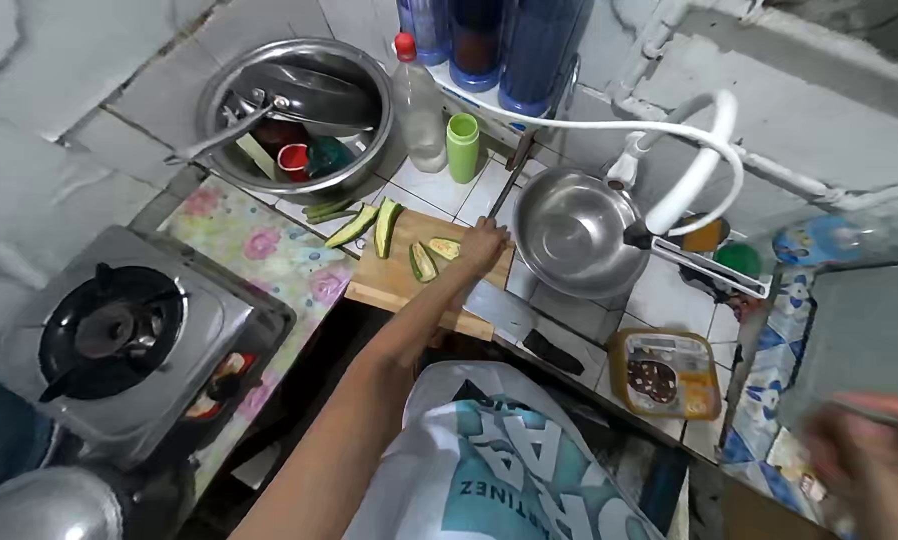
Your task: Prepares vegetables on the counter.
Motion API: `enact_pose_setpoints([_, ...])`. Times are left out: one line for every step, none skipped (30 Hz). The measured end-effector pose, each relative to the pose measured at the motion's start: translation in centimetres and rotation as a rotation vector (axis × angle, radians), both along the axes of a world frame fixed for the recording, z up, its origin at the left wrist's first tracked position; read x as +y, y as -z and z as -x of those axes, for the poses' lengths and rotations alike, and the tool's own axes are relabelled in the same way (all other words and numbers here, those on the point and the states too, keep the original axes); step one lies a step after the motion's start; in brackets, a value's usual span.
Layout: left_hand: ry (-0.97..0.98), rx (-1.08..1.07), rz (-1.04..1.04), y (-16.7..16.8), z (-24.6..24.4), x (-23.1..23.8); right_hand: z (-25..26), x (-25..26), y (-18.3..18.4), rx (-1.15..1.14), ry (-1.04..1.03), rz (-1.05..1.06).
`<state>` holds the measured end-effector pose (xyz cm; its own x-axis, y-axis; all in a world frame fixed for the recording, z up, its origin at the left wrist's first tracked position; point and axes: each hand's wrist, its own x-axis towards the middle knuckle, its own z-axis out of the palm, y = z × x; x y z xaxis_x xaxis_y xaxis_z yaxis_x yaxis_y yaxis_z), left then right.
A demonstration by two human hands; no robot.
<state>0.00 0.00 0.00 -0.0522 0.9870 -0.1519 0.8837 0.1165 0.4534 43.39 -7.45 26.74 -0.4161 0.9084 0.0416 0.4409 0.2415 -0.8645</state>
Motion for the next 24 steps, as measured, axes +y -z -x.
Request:
enact_pose_setpoints([0.039, 0.025, 0.051, 0.7, 0.3, 1.2, 4.2, 0.1, 3.0, -0.149, -0.041, -0.008])
enact_pose_setpoints([0.075, 0.058, 0.091, 1.6, 0.6, 2.0, 7.5, -0.2, 5.6, -0.322, -0.075, -0.002])
enact_pose_setpoints([0.105, 0.082, 0.123, 2.4, 0.9, 2.7, 9.8, -0.4, 8.2, -0.464, -0.106, 0.007])
enact_pose_setpoints([0.13, 0.088, 0.138, 3.0, 1.2, 3.1, 11.5, -0.7, 10.7, -0.547, -0.129, 0.025])
enact_pose_setpoints([0.151, 0.077, 0.129, 3.5, 1.6, 3.4, 12.5, -0.8, 12.7, -0.602, -0.134, 0.044])
enact_pose_setpoints([0.169, 0.047, 0.101, 3.7, 2.1, 3.6, 13.3, -0.7, 14.4, -0.637, -0.123, 0.059])
enact_pose_setpoints([0.181, 0.013, 0.06, 3.9, 2.7, 3.6, 13.8, -0.6, 15.6, -0.662, -0.107, 0.093])
enact_pose_setpoints([0.18, -0.022, 0.015, 3.8, 3.4, 3.6, 14.1, -0.4, 16.5, -0.676, -0.084, 0.126])
enact_pose_setpoints([0.158, -0.065, -0.015, 3.5, 4.4, 3.5, 14.2, -0.2, 17.4, -0.673, -0.062, 0.147])
enact_pose_setpoints([0.123, -0.096, -0.03, 3.1, 5.7, 3.4, 14.2, 0.0, 18.0, -0.663, -0.045, 0.179])
enact_pose_setpoints([0.083, -0.11, -0.025, 2.7, 7.1, 3.2, 14.3, 0.2, 18.4, -0.664, -0.033, 0.211])
enact_pose_setpoints([0.045, -0.103, -0.012, 2.3, 8.7, 3.0, 14.5, 0.6, 18.8, -0.682, -0.023, 0.236])
enact_pose_setpoints([0.004, -0.091, 0.002, 2.0, 10.5, 2.8, 14.8, 1.0, 19.1, -0.716, -0.018, 0.248])
enact_pose_setpoints([-0.035, -0.074, 0.015, 1.9, 12.1, 2.6, 15.4, 1.5, 19.2, -0.772, -0.021, 0.255])
enact_pose_setpoints([-0.075, -0.057, 0.021, 2.1, 13.6, 2.2, 16.1, 2.1, 19.3, -0.837, -0.029, 0.264])
enact_pose_setpoints([-0.115, -0.049, 0.02, 2.4, 14.7, 1.8, 16.7, 2.8, 19.5, -0.896, -0.037, 0.261])
enact_pose_setpoints([-0.153, -0.054, 0.019, 2.8, 15.4, 1.5, 17.4, 3.5, 19.8, -0.953, -0.041, 0.262])
enact_pose_setpoints([-0.186, -0.072, 0.01, 3.1, 16.0, 1.2, 18.0, 4.3, 20.2, -0.989, -0.046, 0.258])
enact_pose_setpoints([-0.211, -0.102, -0.011, 3.2, 16.2, 0.8, 18.5, 5.2, 20.7, -1.02, -0.061, 0.257])
enact_pose_setpoints([-0.225, -0.139, -0.043, 3.0, 16.3, 0.1, 18.9, 5.9, 21.2, -1.042, -0.076, 0.258])
enact_pose_setpoints([-0.232, -0.181, -0.077, 2.4, 16.1, -0.8, 19.1, 6.6, 21.5, -1.056, -0.088, 0.252])
enact_pose_setpoints([-0.244, -0.222, -0.116, 1.6, 15.7, -1.9, 19.2, 7.3, 21.7, -1.064, -0.099, 0.246])
enact_pose_setpoints([-0.267, -0.246, -0.165, 1.0, 15.0, -3.3, 19.2, 7.9, 21.7, -1.073, -0.108, 0.239])
enact_pose_setpoints([-0.296, -0.254, -0.218, 0.6, 13.9, -5.2, 18.9, 8.4, 21.7, -1.073, -0.118, 0.23])
